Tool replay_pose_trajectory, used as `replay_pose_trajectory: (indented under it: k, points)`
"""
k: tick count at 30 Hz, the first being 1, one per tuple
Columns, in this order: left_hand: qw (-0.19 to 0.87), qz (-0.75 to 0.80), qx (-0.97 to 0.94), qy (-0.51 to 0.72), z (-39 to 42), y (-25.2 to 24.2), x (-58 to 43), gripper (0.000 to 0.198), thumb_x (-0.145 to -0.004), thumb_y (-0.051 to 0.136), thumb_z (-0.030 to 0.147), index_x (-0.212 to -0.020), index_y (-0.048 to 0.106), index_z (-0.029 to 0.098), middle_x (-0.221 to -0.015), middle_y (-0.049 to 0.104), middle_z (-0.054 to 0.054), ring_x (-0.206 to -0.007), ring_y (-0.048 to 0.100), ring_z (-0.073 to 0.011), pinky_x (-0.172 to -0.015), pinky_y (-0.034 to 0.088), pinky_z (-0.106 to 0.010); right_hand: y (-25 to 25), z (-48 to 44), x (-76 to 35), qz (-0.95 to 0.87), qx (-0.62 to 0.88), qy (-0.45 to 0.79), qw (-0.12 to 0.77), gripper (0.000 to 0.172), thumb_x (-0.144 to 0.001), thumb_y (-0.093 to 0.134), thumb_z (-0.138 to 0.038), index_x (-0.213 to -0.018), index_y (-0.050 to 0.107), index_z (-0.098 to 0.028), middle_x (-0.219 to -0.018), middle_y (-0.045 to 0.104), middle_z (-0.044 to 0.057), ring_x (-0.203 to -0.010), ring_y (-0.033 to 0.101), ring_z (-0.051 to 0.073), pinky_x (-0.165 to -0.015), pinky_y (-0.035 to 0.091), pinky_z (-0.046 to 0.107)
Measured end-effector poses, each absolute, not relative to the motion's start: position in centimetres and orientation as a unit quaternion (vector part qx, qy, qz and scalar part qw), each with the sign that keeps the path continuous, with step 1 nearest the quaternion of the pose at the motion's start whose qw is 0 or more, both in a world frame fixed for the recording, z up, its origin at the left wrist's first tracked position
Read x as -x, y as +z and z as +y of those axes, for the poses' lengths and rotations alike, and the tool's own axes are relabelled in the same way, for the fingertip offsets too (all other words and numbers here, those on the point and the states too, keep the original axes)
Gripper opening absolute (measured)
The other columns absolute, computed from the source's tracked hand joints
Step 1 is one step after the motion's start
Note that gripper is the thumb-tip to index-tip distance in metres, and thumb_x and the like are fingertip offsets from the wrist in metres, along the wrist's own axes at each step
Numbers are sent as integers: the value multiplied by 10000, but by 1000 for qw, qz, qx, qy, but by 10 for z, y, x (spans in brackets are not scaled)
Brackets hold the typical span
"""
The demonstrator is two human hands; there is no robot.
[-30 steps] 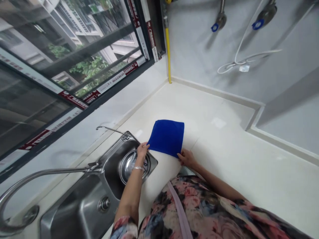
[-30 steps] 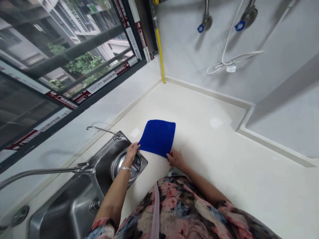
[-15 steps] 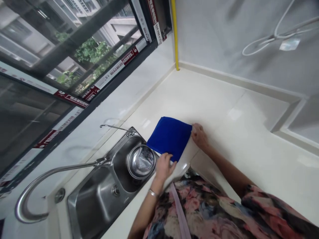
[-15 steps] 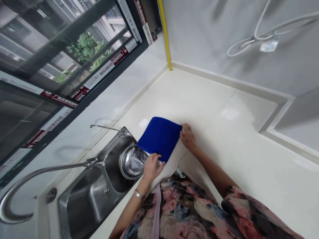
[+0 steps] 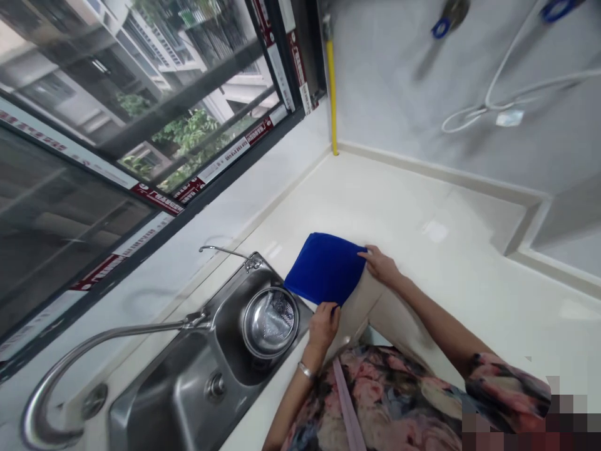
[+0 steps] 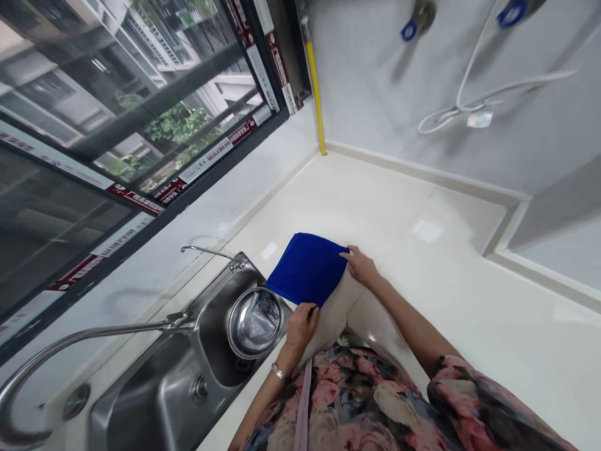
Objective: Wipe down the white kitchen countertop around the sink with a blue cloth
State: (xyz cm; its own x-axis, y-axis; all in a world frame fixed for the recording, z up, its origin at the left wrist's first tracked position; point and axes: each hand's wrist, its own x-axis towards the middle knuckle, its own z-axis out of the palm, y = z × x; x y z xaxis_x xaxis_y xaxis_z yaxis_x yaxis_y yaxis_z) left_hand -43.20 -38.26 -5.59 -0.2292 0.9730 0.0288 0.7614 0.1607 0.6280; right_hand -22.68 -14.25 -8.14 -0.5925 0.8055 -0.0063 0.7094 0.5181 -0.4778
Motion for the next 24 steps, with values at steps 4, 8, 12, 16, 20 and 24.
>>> replay_pose_trajectory:
  k: [4,8,12,16,20,24]
  points:
    - [200,709,-574,356,-379,-43,448,260,-1045,528,322,-1096,750,196,-1013,776,-93,-914,742,-212,-843,613,-363,-76,-146,236,-872,449,169,98,503,-963,526,-163,-1424,684,-288,-1516,580,134,-1084,717,234,-766,623,298]
    - [227,697,-552,397,-388,-20,464,257,-1010,565,369,-1024,750,191,-947,768,-80,-832,734,-192,-798,595,-330,-70,-167,244,-856,455,193,150,356,-1002,483,-235,-1258,729,-247,-1475,615,142,-1051,728,229,-776,644,339]
    - [309,699,-484,426,-420,9,485,299,-995,573,449,-1018,719,190,-773,710,-8,-539,627,-124,-617,546,-273,-51,-205,233,-819,397,318,266,297,-1023,453,-346,-1103,705,-211,-1536,599,177,-999,754,218,-818,661,377]
    - [334,682,-480,438,-460,51,507,290,-1003,581,457,-1001,716,201,-744,693,19,-469,598,-98,-565,526,-244,-11,-252,207,-747,394,481,237,380,-1071,457,-522,-1193,673,-235,-935,795,58,-497,626,145,-515,575,301]
    - [357,626,-532,444,-471,93,523,269,-1031,578,438,-1030,729,215,-767,718,12,-512,656,-103,-565,551,-226,37,-279,190,-723,411,468,299,386,-1054,557,-571,-1187,696,-237,-682,712,-9,-541,655,171,-526,582,293]
    - [380,579,-552,465,-430,114,526,268,-1042,586,449,-1046,718,215,-789,732,6,-606,722,-126,-566,582,-215,79,-260,182,-738,426,361,378,409,-1016,615,-606,-1139,741,-237,-790,775,29,-678,750,202,-678,667,343]
